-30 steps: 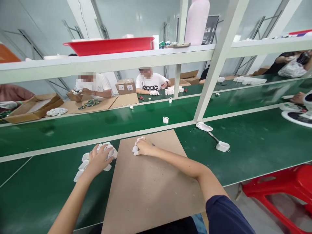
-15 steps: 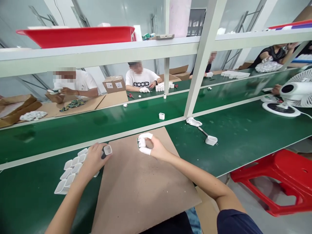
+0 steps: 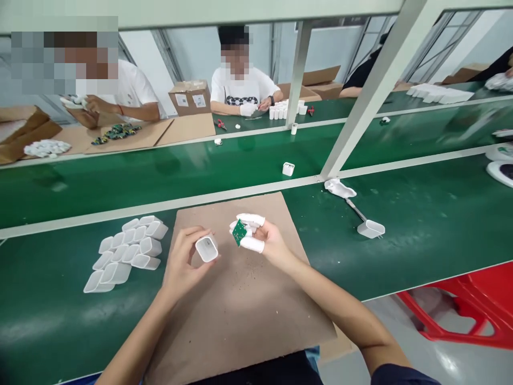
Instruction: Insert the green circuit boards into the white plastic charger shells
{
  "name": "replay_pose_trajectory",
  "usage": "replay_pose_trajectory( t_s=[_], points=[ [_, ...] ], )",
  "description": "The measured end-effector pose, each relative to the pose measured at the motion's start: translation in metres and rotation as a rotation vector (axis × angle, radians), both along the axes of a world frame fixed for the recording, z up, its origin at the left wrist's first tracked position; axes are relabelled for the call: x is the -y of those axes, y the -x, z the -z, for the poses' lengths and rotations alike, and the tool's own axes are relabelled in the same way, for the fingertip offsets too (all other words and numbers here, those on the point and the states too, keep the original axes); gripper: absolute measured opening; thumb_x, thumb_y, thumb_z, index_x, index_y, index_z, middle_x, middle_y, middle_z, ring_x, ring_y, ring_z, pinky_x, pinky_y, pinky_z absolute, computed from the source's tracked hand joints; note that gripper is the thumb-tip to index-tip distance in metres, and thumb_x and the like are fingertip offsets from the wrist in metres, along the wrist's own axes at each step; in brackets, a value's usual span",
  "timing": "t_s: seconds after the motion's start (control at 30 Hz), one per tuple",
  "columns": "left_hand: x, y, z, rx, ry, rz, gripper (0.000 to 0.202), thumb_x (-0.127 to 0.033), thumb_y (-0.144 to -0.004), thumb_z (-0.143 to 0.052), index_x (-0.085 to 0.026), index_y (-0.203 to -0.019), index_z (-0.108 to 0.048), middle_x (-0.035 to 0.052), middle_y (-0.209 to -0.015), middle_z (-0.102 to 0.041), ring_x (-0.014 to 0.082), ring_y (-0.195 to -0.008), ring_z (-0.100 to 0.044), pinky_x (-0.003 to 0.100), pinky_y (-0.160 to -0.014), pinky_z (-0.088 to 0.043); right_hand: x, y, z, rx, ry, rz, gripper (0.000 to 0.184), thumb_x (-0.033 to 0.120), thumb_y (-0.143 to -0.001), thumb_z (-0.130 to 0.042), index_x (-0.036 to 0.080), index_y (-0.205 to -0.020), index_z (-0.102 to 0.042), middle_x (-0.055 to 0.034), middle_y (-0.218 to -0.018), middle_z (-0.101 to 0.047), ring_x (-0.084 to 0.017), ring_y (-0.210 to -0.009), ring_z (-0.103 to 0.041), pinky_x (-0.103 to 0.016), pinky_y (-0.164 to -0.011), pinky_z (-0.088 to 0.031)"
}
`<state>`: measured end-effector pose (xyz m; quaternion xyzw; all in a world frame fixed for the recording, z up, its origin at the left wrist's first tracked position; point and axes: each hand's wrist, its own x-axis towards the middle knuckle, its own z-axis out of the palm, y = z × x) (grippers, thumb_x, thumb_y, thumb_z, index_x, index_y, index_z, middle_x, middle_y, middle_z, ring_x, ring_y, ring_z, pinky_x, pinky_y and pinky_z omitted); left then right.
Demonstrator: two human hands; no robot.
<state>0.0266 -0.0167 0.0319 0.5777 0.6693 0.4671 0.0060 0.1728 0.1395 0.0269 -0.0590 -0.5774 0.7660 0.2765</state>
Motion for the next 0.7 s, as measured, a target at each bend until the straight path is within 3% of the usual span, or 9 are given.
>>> replay_pose_trajectory(
  t_s=[0.13, 0.23, 0.3, 0.37, 0.47, 0.57, 0.63, 0.7],
  points=[
    [-0.004, -0.01, 0.011, 0.249, -0.037, -0.019, 0.034, -0.027, -0.069, -0.076, -0.022, -0.084, -0.046, 0.0009, -0.088, -0.057, 0.0179, -0.086, -0.061, 0.03, -0.075, -0.049, 0.009, -0.003, -0.001, 0.016, 0.006, -0.027, 0.049, 0.034, -0.07, -0.08, 0.026, -0.112, -0.057, -0.0045, -0.105, -0.07, -0.017, -0.099, -0.067, -0.032, -0.087, -0.053],
    [-0.01, -0.017, 0.013, 0.537, 0.199, -0.085, 0.03, -0.029, -0.073, -0.071, -0.021, -0.081, -0.044, 0.0004, -0.086, -0.062, 0.0168, -0.082, -0.063, 0.027, -0.071, -0.049, 0.01, -0.003, -0.001, 0.116, 0.125, 0.018, 0.048, 0.035, -0.064, -0.084, 0.025, -0.105, -0.06, -0.0045, -0.102, -0.071, -0.02, -0.099, -0.067, -0.035, -0.089, -0.052],
    [-0.013, -0.019, 0.013, 0.638, 0.393, -0.119, 0.027, -0.03, -0.073, -0.07, -0.021, -0.085, -0.048, -0.0001, -0.083, -0.064, 0.0159, -0.076, -0.062, 0.025, -0.066, -0.047, 0.009, -0.001, -0.001, 0.172, 0.217, 0.083, 0.046, 0.041, -0.064, -0.083, 0.024, -0.101, -0.063, -0.0053, -0.1, -0.071, -0.022, -0.098, -0.067, -0.036, -0.089, -0.052],
    [-0.013, -0.019, 0.014, 0.682, 0.48, -0.112, 0.029, -0.034, -0.074, -0.069, -0.021, -0.092, -0.051, -0.001, -0.079, -0.062, 0.0152, -0.07, -0.06, 0.025, -0.062, -0.046, 0.006, 0.0, 0.001, 0.209, 0.267, 0.156, 0.043, 0.049, -0.069, -0.078, 0.022, -0.1, -0.066, -0.0062, -0.099, -0.071, -0.02, -0.094, -0.067, -0.035, -0.088, -0.051],
    [-0.009, -0.018, 0.019, 0.699, 0.483, -0.015, 0.039, -0.041, -0.084, -0.058, -0.022, -0.117, -0.047, 0.0044, -0.101, -0.063, 0.0189, -0.089, -0.063, 0.03, -0.077, -0.05, 0.002, 0.003, 0.004, 0.281, 0.27, 0.209, 0.041, 0.052, -0.073, -0.072, 0.021, -0.1, -0.067, -0.0064, -0.1, -0.07, -0.017, -0.088, -0.065, -0.031, -0.083, -0.051],
    [-0.004, -0.016, 0.026, 0.619, 0.478, 0.037, 0.05, -0.042, -0.093, -0.046, -0.026, -0.138, -0.032, 0.0112, -0.138, -0.047, 0.0256, -0.125, -0.05, 0.04, -0.098, -0.045, 0.0, 0.005, 0.007, 0.333, 0.224, 0.201, 0.042, 0.039, -0.066, -0.081, 0.023, -0.102, -0.066, -0.004, -0.105, -0.069, -0.015, -0.092, -0.063, -0.029, -0.085, -0.05],
    [-0.004, -0.016, 0.029, 0.541, 0.472, 0.049, 0.053, -0.039, -0.094, -0.046, -0.026, -0.142, -0.028, 0.0127, -0.143, -0.042, 0.027, -0.13, -0.045, 0.043, -0.101, -0.044, -0.001, 0.006, 0.009, 0.317, 0.155, 0.195, 0.048, 0.028, -0.061, -0.084, 0.025, -0.104, -0.064, -0.0025, -0.107, -0.068, -0.014, -0.094, -0.064, -0.031, -0.089, -0.05],
    [-0.006, -0.016, 0.031, 0.468, 0.404, 0.069, 0.052, -0.035, -0.093, -0.049, -0.028, -0.141, -0.031, 0.012, -0.137, -0.047, 0.0251, -0.125, -0.05, 0.041, -0.098, -0.048, 0.0, 0.004, 0.009, 0.257, 0.05, 0.189, 0.047, 0.025, -0.063, -0.083, 0.026, -0.105, -0.063, -0.0024, -0.11, -0.067, -0.014, -0.093, -0.065, -0.033, -0.09, -0.051]
  ],
)
